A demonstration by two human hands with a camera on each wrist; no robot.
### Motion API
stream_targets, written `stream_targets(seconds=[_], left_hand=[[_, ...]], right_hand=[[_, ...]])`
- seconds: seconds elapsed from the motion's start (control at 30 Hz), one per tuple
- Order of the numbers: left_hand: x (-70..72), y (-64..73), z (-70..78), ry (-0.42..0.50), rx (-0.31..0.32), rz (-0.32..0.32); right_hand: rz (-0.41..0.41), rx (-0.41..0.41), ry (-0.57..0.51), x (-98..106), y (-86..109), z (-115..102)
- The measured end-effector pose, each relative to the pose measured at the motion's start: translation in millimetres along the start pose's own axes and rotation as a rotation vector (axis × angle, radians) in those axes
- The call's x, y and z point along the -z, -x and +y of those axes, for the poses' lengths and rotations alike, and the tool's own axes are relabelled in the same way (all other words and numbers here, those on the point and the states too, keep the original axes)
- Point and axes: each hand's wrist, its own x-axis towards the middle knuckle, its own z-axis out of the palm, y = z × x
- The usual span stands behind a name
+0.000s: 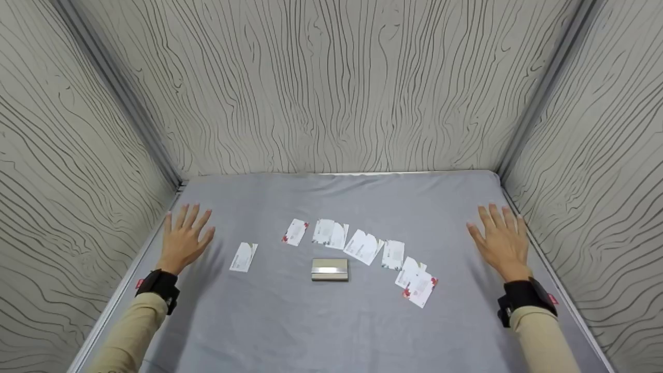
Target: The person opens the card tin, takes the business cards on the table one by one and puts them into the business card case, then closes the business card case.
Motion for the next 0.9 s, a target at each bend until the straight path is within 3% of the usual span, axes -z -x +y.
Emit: stream_targets(seconds=[0.67, 0.9], left_hand=[[-6.2, -1.8, 21.1, 0.054, -0.033, 0.005], [-11.4, -3.0, 29.6, 0.059, -0.035, -0.014]], right_hand=[[0.035, 0.065, 0.002, -10.3, 1.2, -15.9], [0.000, 0.064, -0.018, -10.8, 2.3, -24.6]])
